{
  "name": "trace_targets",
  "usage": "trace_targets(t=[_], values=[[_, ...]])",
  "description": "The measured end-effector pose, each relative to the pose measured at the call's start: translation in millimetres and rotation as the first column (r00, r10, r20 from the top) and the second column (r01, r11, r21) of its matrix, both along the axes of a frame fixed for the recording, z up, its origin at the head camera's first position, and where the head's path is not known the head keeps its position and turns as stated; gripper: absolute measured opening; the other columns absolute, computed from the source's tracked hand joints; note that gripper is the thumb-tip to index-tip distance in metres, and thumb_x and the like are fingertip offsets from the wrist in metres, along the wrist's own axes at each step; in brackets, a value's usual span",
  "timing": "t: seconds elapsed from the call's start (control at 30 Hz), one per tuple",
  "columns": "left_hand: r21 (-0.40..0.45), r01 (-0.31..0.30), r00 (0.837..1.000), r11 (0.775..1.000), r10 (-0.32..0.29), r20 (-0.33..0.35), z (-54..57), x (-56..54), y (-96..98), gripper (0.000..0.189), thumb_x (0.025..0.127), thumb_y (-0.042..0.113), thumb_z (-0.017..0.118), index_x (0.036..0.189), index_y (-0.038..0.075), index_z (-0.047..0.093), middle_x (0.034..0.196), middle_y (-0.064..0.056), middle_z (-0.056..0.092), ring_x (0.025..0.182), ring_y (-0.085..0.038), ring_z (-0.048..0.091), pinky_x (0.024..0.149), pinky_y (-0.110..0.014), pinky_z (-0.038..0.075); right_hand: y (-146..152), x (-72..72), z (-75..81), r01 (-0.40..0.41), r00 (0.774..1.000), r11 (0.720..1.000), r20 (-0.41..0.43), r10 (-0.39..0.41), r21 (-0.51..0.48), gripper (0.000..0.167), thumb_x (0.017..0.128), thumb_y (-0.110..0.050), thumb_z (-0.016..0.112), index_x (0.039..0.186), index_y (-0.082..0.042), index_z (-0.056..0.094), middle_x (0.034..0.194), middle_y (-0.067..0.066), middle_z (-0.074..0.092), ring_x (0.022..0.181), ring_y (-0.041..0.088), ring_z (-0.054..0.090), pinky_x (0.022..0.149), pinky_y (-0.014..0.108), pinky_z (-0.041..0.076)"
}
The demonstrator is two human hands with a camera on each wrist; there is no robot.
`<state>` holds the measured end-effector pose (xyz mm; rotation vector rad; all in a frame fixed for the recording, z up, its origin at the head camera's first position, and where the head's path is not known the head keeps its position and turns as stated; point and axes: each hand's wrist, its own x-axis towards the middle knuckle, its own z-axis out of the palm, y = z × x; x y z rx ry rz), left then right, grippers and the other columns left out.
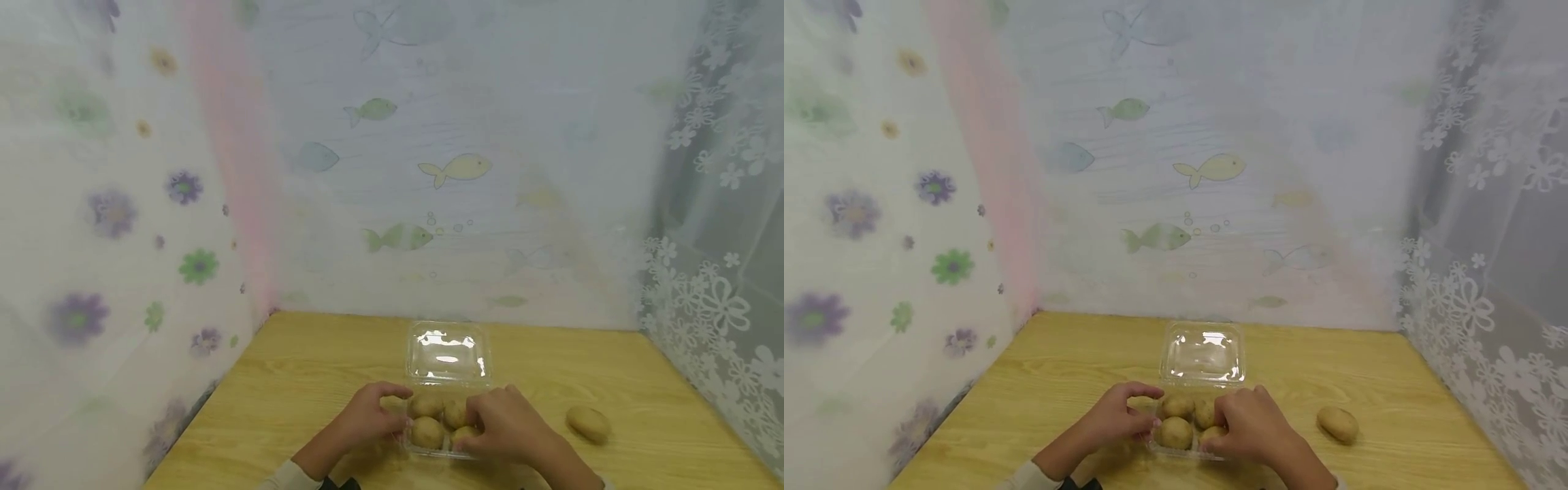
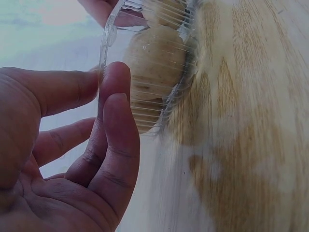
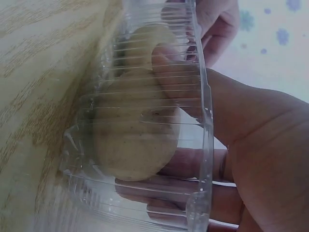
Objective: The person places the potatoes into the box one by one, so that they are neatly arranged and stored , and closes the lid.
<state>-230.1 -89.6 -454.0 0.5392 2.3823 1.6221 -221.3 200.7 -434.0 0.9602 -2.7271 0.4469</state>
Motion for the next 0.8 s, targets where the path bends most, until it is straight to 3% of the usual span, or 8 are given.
trace_targets(t=[0.17,0.5,0.6,0.8], values=[[-0.006,0.003,1.000,1.000,-0.003,-0.002,2.0,1.8,-0.6,0.047,0.090,0.012,0.081,0.134,0.002,0.066,0.140,-0.021,0.057,0.067,-0.017,0.074,0.063,-0.032,0.064,-0.8,0.7,-1.2,0.011,1.000,1.000,0.014,-0.010,-0.011,0.050,0.071,-0.063,0.085,0.061,-0.032,0.047,0.054,-0.024,0.039,0.051,-0.004,0.029,0.070,0.029,0.031],[0.001,0.021,1.000,1.000,-0.021,0.007,0.0,-0.8,0.0,0.047,0.091,0.012,0.080,0.134,0.002,0.065,0.131,-0.019,0.061,0.068,-0.019,0.075,0.063,-0.034,0.064,1.0,0.6,-0.4,0.021,1.000,1.000,0.004,-0.021,0.020,0.047,0.073,-0.070,0.081,0.064,-0.034,0.052,0.055,-0.024,0.041,0.053,-0.004,0.033,0.070,0.030,0.032],[-0.008,0.015,1.000,1.000,-0.015,0.006,-0.6,-1.4,-1.0,0.047,0.091,0.012,0.081,0.134,0.003,0.065,0.120,-0.017,0.067,0.068,-0.021,0.075,0.062,-0.034,0.064,0.5,-0.4,0.3,0.008,1.000,1.000,0.014,-0.008,0.014,0.045,0.073,-0.070,0.080,0.065,-0.035,0.055,0.055,-0.024,0.042,0.053,-0.004,0.034,0.071,0.031,0.033],[0.003,0.005,1.000,1.000,-0.005,0.026,0.7,0.0,0.0,0.048,0.090,0.011,0.081,0.134,0.002,0.065,0.119,-0.018,0.067,0.068,-0.022,0.074,0.063,-0.037,0.064,1.9,-1.6,2.3,-0.011,1.000,1.000,0.025,0.011,-0.004,0.039,0.075,-0.071,0.078,0.067,-0.036,0.063,0.058,-0.027,0.047,0.053,-0.005,0.039,0.068,0.029,0.036]])
